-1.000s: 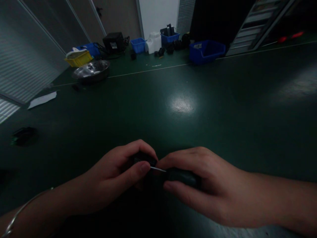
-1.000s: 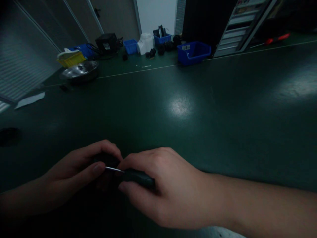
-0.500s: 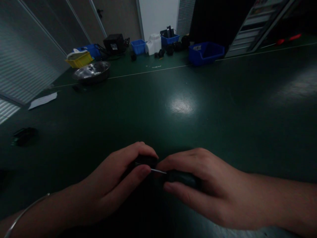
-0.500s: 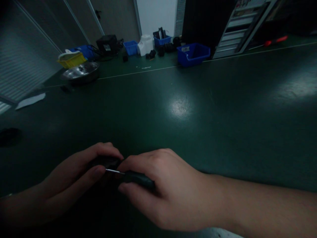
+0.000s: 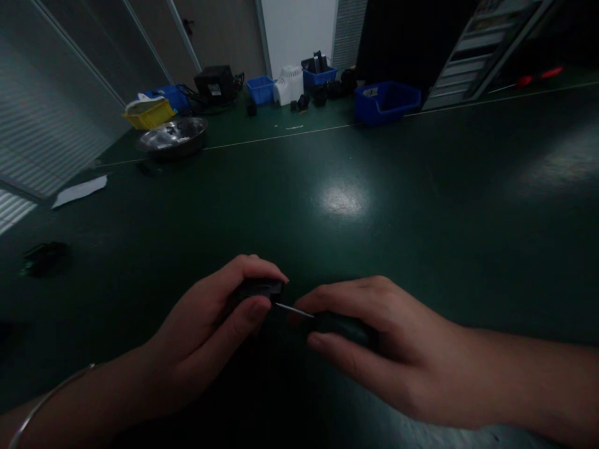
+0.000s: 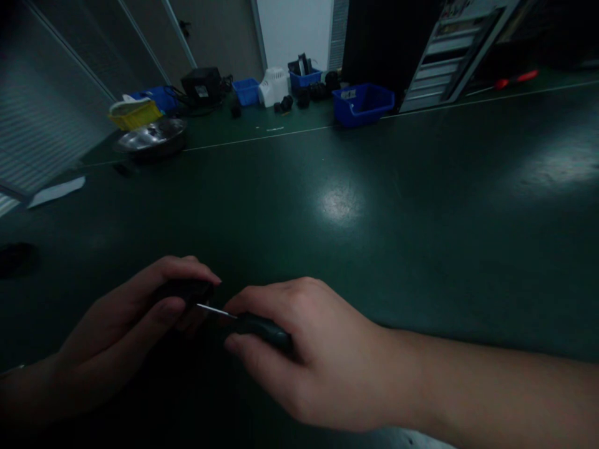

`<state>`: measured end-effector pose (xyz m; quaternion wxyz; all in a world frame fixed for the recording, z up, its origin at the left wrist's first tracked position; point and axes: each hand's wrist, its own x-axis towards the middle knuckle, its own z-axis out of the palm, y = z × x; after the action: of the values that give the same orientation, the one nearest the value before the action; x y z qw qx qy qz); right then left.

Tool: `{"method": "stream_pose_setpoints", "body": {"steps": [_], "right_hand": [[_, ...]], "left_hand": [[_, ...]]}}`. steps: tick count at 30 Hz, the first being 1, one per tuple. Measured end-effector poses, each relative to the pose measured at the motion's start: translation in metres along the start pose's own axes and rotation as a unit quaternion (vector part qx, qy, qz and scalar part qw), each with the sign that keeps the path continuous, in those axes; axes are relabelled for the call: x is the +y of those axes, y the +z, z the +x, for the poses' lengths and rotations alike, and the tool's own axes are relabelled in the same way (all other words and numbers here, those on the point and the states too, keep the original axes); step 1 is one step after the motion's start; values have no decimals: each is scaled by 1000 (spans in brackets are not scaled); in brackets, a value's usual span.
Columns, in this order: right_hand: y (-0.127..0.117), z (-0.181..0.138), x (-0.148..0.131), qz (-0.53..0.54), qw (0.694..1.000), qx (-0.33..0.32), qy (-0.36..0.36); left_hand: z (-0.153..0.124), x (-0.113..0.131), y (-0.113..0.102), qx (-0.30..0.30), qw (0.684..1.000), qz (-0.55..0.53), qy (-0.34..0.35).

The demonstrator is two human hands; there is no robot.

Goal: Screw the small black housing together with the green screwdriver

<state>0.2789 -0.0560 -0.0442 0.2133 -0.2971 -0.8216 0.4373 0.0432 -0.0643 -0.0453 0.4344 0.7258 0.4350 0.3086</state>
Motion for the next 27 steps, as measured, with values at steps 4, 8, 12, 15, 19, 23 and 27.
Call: {"method": "stream_pose_setpoints", "body": {"steps": [4, 8, 12, 15, 19, 23, 27], "right_hand": [[1, 0, 0, 3, 1000, 18, 3], [-1, 2, 0, 4, 1000, 3, 8], [-6, 3, -1, 18, 1000, -18, 6], [-6, 4, -1, 22, 1000, -19, -3], [-6, 5, -1, 39, 999, -21, -9], [-9, 5, 1, 54, 998, -43, -12], [-10, 6, 1, 46, 998, -39, -25]], "left_hand": [[0, 1, 0, -5, 1000, 6, 7], [0, 2, 0, -17, 1000, -2, 6], [-2, 1, -3, -48, 998, -36, -16], [-4, 0, -5, -82, 992, -82, -58], [-4, -1, -6, -110, 976, -153, -107], [-3, -1, -8, -153, 956, -211, -137], [-1, 0, -10, -182, 939, -247, -154]]}}
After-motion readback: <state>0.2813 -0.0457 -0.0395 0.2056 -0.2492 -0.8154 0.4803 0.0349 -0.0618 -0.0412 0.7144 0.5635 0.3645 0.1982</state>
